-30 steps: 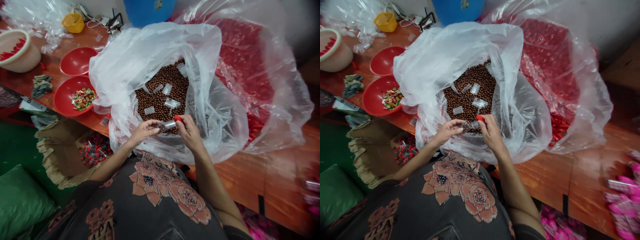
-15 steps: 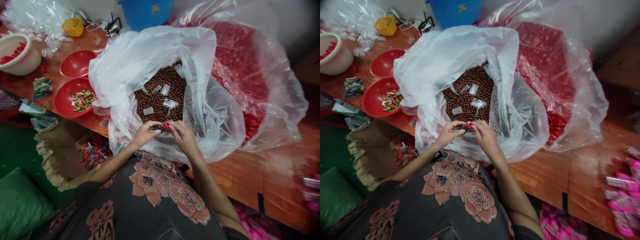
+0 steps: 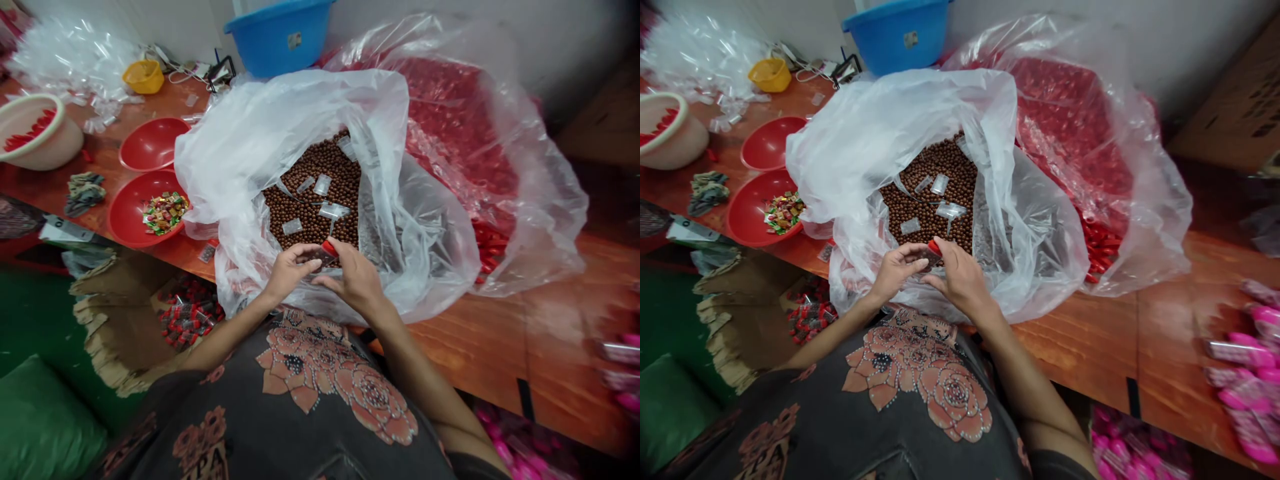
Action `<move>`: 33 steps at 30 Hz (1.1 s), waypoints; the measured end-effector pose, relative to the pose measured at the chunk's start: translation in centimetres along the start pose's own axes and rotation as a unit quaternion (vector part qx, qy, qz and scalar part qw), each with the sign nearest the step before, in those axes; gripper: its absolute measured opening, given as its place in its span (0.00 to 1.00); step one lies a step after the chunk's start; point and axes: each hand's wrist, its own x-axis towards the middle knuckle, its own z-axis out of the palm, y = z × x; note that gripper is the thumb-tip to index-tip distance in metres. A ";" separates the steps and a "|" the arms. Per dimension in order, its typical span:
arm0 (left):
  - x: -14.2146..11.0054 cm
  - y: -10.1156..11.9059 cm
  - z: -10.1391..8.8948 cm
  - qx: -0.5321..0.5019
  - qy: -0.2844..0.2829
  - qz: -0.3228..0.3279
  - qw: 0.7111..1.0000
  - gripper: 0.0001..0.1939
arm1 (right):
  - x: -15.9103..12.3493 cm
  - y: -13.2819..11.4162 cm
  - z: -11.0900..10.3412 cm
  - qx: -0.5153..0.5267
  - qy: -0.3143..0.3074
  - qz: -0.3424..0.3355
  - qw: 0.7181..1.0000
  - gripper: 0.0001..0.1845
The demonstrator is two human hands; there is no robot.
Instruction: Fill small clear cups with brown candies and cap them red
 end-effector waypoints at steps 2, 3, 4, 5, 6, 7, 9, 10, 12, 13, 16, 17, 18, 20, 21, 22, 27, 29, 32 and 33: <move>0.0 0.1 0.4 -0.035 -0.001 -0.021 0.999 0.20 | -0.1 0.0 0.2 -0.028 0.011 -0.014 0.999 0.39; 0.1 0.2 0.5 -0.052 -0.002 -0.037 0.998 0.21 | -0.1 0.1 0.2 -0.034 0.015 -0.024 0.999 0.38; 0.2 0.4 0.7 -0.069 -0.003 -0.056 0.996 0.21 | -0.1 0.1 0.3 -0.037 0.018 -0.033 0.999 0.38; 0.3 0.5 0.8 -0.086 -0.005 -0.076 0.993 0.22 | -0.2 0.1 0.4 -0.037 0.019 -0.042 0.998 0.38; 0.4 0.7 1.0 -0.100 -0.009 -0.093 0.991 0.24 | -0.2 0.1 0.4 -0.037 0.019 -0.051 0.998 0.37; 0.5 0.8 1.2 -0.107 -0.014 -0.107 0.988 0.25 | -0.2 0.1 0.5 -0.037 0.018 -0.058 0.997 0.37; 0.6 0.9 1.7 -0.105 -0.018 -0.114 0.988 0.27 | -0.2 -0.2 0.7 -0.038 0.010 -0.063 0.997 0.35; 0.6 0.8 1.9 -0.101 -0.014 -0.111 0.989 0.26 | -0.2 -0.3 0.8 -0.038 0.003 -0.061 0.997 0.34; 0.6 0.6 2.3 -0.096 0.003 -0.100 0.990 0.23 | -0.2 -0.6 0.8 -0.037 -0.008 -0.054 0.998 0.33; 0.5 0.5 2.5 -0.098 0.012 -0.095 0.991 0.22 | -0.1 -0.7 0.9 -0.037 -0.012 -0.051 0.998 0.32; 0.4 0.1 2.9 -0.113 0.027 -0.091 0.989 0.19 | -0.2 -0.8 1.0 -0.038 -0.002 -0.062 0.997 0.29; 0.4 0.1 3.0 -0.117 0.030 -0.092 0.988 0.18 | -0.2 -0.8 1.1 -0.038 0.006 -0.070 0.997 0.28; 0.4 0.0 3.0 -0.121 0.033 -0.094 0.988 0.17 | -0.2 -0.8 1.2 -0.037 0.015 -0.077 0.996 0.28; 0.4 0.1 3.2 -0.129 0.036 -0.103 0.986 0.17 | -0.3 -0.8 1.2 -0.025 0.025 -0.079 0.996 0.27; 0.4 0.2 3.2 -0.134 0.037 -0.109 0.984 0.18 | -0.3 -0.8 1.1 -0.008 0.017 -0.068 0.998 0.27; 0.4 0.4 3.3 -0.140 0.039 -0.115 0.983 0.18 | -0.4 -0.8 1.0 0.020 0.000 -0.048 0.999 0.28; 0.2 0.8 2.9 -0.145 0.041 -0.119 0.981 0.21 | -0.9 -0.3 0.6 0.266 -0.023 0.211 0.940 0.26; 0.2 0.7 2.7 -0.137 0.016 -0.138 0.981 0.26 | -1.0 -0.3 0.6 0.352 0.020 0.295 0.888 0.20; 0.2 0.3 2.7 -0.112 -0.013 -0.166 0.980 0.33 | -1.0 -0.7 0.9 0.395 0.079 0.310 0.861 0.21; 0.3 0.2 2.8 -0.105 -0.018 -0.167 0.980 0.34 | -1.0 -0.9 1.0 0.380 0.080 0.293 0.874 0.22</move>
